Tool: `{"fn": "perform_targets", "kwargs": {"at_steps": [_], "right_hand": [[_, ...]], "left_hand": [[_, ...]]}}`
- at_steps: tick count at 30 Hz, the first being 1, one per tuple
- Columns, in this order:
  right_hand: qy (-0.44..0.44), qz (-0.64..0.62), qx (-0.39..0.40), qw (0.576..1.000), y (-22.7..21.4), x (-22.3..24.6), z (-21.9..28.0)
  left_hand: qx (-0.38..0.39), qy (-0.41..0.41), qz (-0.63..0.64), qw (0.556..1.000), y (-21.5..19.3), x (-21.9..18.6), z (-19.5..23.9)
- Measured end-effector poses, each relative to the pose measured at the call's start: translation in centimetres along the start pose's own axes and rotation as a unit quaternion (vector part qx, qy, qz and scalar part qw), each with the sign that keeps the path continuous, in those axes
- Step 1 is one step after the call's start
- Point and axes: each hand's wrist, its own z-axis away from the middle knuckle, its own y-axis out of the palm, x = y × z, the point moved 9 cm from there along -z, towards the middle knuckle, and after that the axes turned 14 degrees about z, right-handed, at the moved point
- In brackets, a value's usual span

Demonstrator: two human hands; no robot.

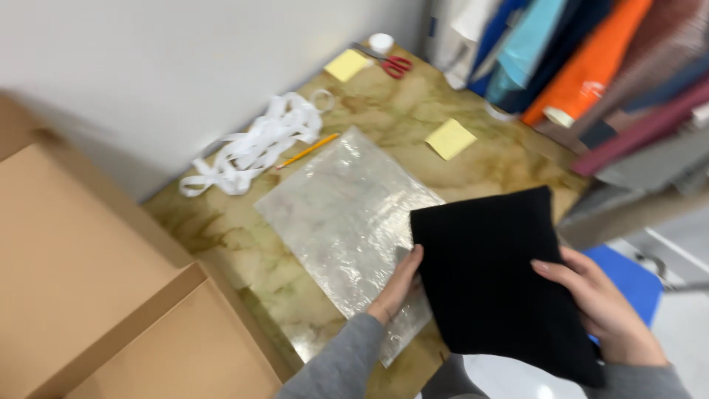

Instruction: The person unpacks a black garment from a cardboard box, removes it from bubble wrap, and places it on a green hanger on a clothing rack. They then close the box, move it to a stack, and tie a white ribbon around another box on the table.

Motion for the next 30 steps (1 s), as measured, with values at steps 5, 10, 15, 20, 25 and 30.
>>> {"fn": "perform_targets", "kwargs": {"at_steps": [5, 10, 15, 20, 25, 30], "right_hand": [[0.032, -0.029, 0.077, 0.996, 7.5, 4.3, -9.3], [0.094, 0.074, 0.058, 0.991, 13.8, 5.8, -14.4], [0.09, 0.297, 0.238, 0.92, 18.5, -2.8, -19.7], [0.061, 0.341, 0.275, 0.897, 19.3, -0.3, -23.3], [-0.168, 0.457, 0.242, 0.839, 25.2, 7.9, -28.5], [-0.534, 0.368, 0.262, 0.715, 38.0, 14.6, -25.1]], "left_hand": [[-0.004, 0.067, 0.193, 0.979, -4.2, -2.5, 1.9], [-0.169, 0.142, 0.098, 0.97, -10.2, -4.9, 4.5], [-0.345, 0.046, -0.061, 0.936, -18.4, 2.2, 1.3], [-0.394, -0.006, -0.124, 0.911, -18.9, 2.8, 1.5], [-0.459, -0.212, -0.361, 0.784, -21.5, 0.9, 0.5], [-0.471, 0.115, -0.489, 0.725, -17.7, -17.0, -4.0]]}}
